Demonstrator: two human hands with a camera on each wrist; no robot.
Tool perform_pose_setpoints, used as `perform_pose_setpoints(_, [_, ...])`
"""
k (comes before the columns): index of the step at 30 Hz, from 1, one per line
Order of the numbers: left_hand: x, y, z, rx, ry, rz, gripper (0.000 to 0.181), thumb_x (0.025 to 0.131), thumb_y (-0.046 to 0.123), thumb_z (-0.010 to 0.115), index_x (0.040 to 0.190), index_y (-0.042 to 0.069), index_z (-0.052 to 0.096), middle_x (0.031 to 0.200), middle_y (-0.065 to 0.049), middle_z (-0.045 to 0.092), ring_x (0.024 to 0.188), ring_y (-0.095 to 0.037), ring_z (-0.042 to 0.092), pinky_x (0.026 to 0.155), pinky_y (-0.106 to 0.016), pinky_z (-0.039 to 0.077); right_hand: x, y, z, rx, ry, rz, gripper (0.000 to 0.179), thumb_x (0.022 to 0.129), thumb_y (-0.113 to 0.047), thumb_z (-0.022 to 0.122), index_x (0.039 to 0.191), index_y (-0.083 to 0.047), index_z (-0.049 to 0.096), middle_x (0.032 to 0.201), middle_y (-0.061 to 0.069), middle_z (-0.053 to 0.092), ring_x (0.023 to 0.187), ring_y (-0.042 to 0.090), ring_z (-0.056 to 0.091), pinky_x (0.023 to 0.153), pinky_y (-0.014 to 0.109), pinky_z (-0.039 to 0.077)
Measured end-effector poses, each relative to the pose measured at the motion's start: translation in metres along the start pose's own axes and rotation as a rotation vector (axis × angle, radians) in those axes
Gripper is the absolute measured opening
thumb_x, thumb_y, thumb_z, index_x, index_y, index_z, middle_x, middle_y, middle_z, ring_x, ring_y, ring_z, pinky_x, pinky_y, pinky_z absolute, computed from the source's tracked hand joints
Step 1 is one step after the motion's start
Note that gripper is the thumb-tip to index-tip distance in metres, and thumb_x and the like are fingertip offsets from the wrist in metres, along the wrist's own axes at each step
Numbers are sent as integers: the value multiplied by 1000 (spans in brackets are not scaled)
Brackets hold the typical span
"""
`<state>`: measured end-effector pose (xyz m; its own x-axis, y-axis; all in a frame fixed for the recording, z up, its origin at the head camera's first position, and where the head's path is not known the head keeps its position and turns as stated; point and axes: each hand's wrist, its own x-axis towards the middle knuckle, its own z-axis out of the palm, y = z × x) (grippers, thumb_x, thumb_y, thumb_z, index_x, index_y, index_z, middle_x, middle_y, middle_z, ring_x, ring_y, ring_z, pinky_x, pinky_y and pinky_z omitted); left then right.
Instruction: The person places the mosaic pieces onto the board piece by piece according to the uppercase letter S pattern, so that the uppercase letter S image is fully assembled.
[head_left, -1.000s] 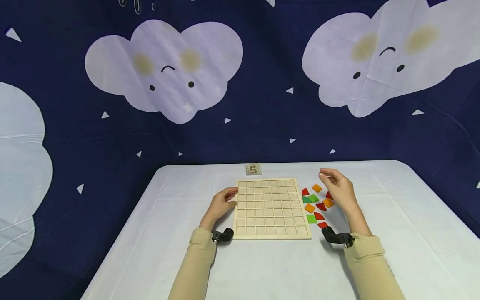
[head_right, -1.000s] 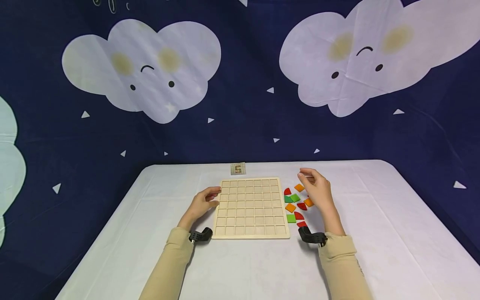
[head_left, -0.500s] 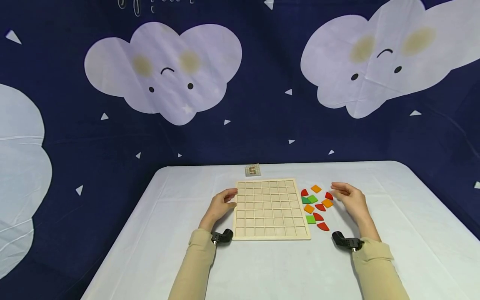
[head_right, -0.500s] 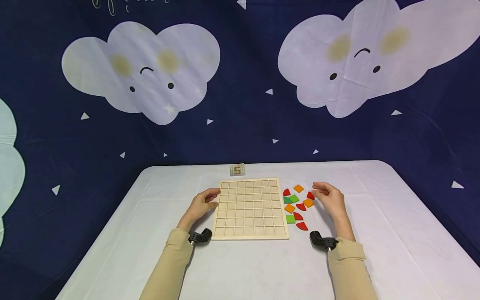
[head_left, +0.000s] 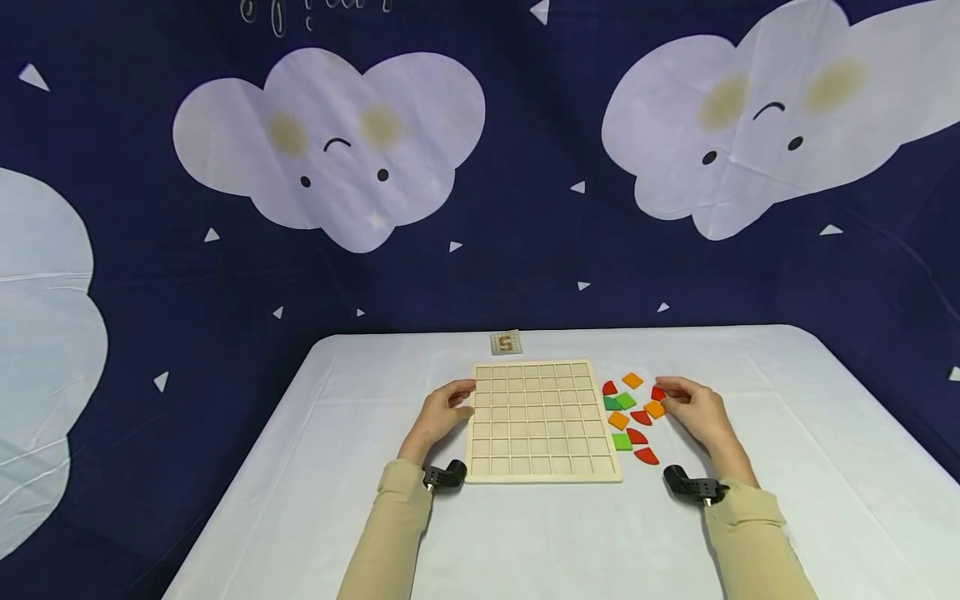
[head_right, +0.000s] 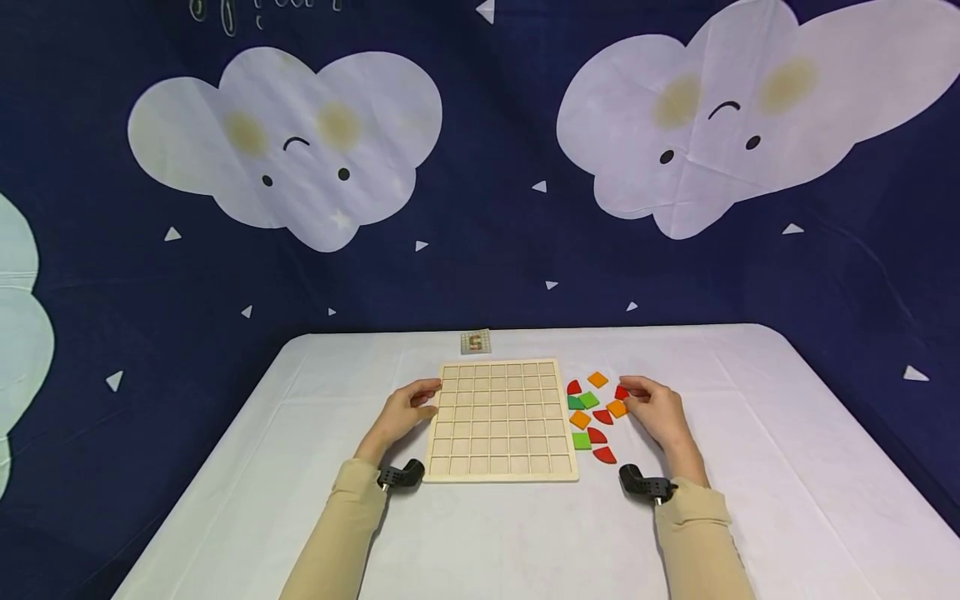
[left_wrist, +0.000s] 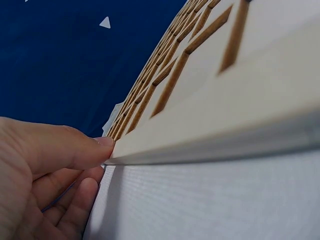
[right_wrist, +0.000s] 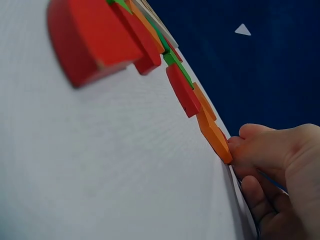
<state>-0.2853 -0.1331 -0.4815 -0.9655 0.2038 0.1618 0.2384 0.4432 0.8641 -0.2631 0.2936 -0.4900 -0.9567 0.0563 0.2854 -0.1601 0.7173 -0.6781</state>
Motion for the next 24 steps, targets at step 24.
perform_pose_setpoints(24, [-2,1,-1,14,-11,13,47,80,-7,65,126,-3,57,122,-15,60,111,-28,55,97,-34,45,3,-21,-6,116,188,55,34,87,-13,67,119,0,64,102,19,67,78,-6,53,69,9,43])
